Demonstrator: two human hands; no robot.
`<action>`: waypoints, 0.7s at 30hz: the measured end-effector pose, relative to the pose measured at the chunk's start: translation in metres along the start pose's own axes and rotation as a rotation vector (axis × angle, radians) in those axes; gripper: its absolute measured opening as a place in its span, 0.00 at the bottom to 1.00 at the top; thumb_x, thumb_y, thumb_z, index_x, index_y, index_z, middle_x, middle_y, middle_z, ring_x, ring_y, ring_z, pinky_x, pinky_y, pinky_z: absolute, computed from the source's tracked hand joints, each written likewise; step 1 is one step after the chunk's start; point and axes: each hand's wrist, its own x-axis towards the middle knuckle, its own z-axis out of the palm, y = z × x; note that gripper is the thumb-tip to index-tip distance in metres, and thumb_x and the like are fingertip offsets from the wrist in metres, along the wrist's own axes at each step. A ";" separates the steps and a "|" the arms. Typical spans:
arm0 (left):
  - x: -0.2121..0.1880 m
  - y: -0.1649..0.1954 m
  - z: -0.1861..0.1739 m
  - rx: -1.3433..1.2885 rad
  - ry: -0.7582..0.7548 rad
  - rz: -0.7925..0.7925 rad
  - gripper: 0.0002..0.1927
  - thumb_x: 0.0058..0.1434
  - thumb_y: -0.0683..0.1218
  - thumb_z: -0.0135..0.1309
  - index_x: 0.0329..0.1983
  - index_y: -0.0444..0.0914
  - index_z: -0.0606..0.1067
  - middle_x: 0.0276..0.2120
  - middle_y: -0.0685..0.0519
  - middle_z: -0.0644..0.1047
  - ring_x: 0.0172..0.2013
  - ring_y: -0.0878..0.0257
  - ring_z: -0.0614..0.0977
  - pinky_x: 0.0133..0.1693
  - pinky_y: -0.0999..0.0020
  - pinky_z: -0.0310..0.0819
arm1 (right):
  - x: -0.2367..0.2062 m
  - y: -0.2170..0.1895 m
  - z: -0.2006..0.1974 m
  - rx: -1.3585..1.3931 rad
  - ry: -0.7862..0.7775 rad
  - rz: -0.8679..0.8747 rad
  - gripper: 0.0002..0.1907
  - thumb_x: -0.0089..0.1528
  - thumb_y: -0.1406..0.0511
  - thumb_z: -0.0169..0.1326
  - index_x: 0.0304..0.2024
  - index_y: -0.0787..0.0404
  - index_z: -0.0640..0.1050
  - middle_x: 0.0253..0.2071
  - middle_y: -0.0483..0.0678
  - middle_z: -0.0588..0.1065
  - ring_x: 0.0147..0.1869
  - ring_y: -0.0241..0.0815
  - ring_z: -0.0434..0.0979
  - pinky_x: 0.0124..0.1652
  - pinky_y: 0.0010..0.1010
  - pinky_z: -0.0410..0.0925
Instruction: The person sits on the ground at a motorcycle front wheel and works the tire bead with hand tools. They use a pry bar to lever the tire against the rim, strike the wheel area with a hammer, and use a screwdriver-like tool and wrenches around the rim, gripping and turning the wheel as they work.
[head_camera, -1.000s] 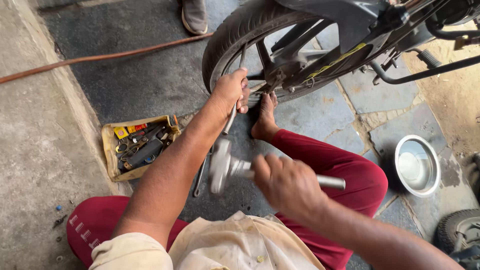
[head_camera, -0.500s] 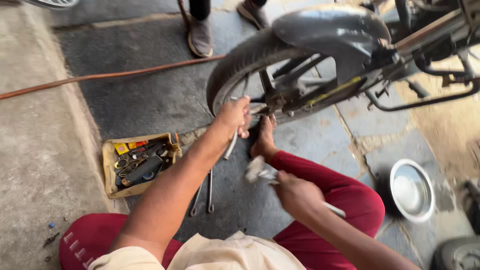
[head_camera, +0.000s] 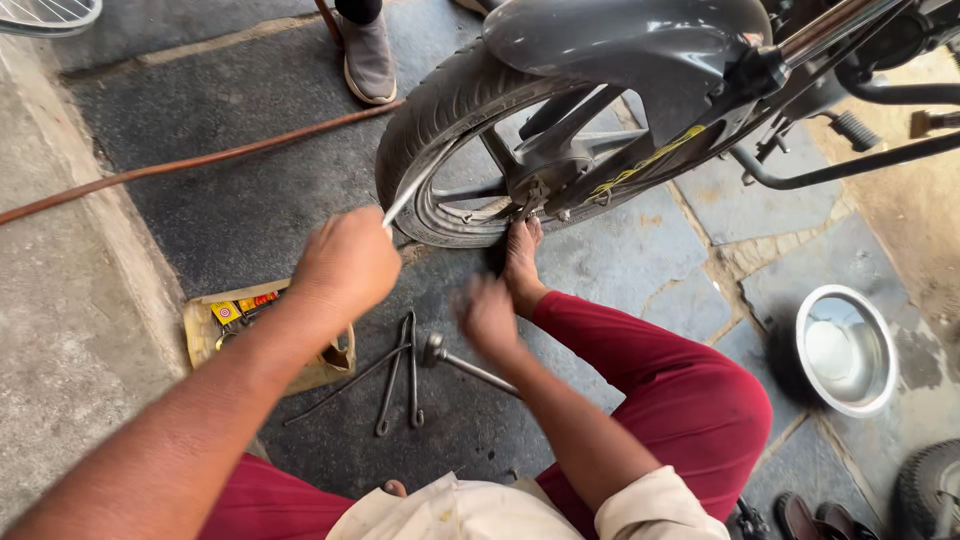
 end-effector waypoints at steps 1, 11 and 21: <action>0.000 0.008 0.000 0.099 0.076 -0.001 0.11 0.69 0.46 0.47 0.43 0.37 0.77 0.33 0.44 0.81 0.35 0.49 0.84 0.34 0.54 0.77 | 0.028 0.007 -0.021 0.141 0.095 0.018 0.14 0.70 0.57 0.53 0.42 0.62 0.73 0.42 0.60 0.73 0.50 0.61 0.74 0.52 0.53 0.67; 0.020 0.037 -0.031 0.630 0.087 -0.002 0.16 0.72 0.46 0.45 0.58 0.33 0.72 0.27 0.48 0.81 0.21 0.64 0.84 0.20 0.67 0.75 | 0.241 0.026 -0.119 1.662 0.106 -0.041 0.55 0.57 0.44 0.67 0.71 0.71 0.57 0.67 0.56 0.67 0.73 0.50 0.64 0.71 0.40 0.58; 0.052 0.005 -0.100 0.873 0.204 0.556 0.22 0.72 0.61 0.46 0.25 0.46 0.75 0.11 0.59 0.75 0.13 0.66 0.78 0.16 0.67 0.71 | 0.189 0.026 -0.082 1.473 0.414 0.037 0.54 0.61 0.39 0.60 0.71 0.74 0.61 0.68 0.57 0.67 0.72 0.47 0.64 0.71 0.37 0.56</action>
